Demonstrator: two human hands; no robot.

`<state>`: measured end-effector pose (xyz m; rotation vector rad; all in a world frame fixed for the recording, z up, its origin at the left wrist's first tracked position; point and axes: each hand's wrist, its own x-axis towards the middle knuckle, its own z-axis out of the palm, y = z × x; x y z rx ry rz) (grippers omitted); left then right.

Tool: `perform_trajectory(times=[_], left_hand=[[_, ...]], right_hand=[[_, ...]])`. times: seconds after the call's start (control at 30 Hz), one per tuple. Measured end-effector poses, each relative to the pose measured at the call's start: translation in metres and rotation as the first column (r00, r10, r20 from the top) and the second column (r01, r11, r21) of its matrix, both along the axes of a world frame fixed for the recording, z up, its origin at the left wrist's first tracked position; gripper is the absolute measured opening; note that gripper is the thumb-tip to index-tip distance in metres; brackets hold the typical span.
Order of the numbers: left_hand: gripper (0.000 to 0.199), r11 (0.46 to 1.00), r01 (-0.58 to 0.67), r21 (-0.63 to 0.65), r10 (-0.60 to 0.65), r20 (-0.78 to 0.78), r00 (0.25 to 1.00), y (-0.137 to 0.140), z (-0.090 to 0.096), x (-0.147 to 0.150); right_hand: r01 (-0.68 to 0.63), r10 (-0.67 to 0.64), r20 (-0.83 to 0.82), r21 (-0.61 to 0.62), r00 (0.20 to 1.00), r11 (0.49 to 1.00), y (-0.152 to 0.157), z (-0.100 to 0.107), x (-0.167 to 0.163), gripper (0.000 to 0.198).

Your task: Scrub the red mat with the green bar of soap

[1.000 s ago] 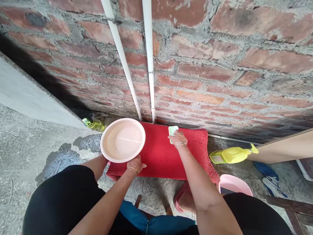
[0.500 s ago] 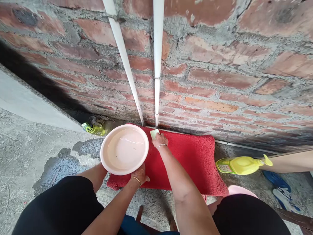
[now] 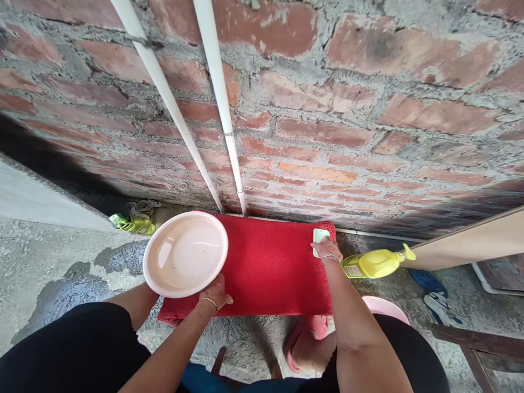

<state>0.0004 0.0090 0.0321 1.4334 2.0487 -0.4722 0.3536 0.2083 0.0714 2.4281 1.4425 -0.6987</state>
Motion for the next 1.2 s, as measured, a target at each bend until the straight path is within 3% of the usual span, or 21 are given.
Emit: perform_trajectory(times=[0.13, 0.23, 0.43, 0.6, 0.73, 0.83, 0.93, 1.2], left_hand=[[0.087, 0.998, 0.013, -0.057, -0.012, 0.007, 1.000, 0.002, -0.005, 0.002], [0.094, 0.995, -0.013, -0.097, 0.017, 0.048, 0.999, 0.006, -0.006, 0.004], [0.090, 0.994, 0.001, -0.110, 0.001, 0.019, 1.000, 0.011, -0.002, 0.010], [0.076, 0.987, -0.084, -0.137, 0.088, 0.024, 0.996, 0.008, -0.002, 0.013], [0.078, 0.985, -0.125, -0.119, 0.132, 0.048, 0.990, 0.005, -0.006, 0.011], [0.076, 0.985, -0.144, -0.096, 0.148, 0.044, 0.988, 0.005, -0.008, 0.009], [0.073, 0.987, -0.126, -0.094, 0.128, 0.013, 0.992, 0.006, -0.009, 0.008], [0.081, 0.995, -0.073, -0.069, 0.072, -0.007, 0.997, 0.004, -0.011, 0.007]], right_hand=[[0.118, -0.119, 0.021, 0.048, 0.993, 0.992, 0.001, 0.003, 0.016, 0.045], [0.053, -0.048, -0.037, 0.140, 0.998, 0.989, 0.003, 0.007, -0.011, 0.047], [-0.221, 0.249, -0.222, 0.146, 0.943, 0.964, 0.000, 0.008, -0.130, 0.042], [-0.451, 0.463, -0.300, 0.110, 0.834, 0.885, -0.001, -0.003, -0.237, 0.044], [-0.571, 0.574, -0.326, 0.114, 0.752, 0.813, 0.005, -0.007, -0.276, 0.046], [-0.597, 0.601, -0.306, 0.118, 0.739, 0.794, 0.015, -0.006, -0.264, 0.054], [-0.557, 0.567, -0.257, 0.115, 0.783, 0.822, 0.028, -0.004, -0.220, 0.057], [-0.207, 0.208, -0.043, 0.044, 0.977, 0.977, 0.033, -0.004, -0.019, 0.050]])
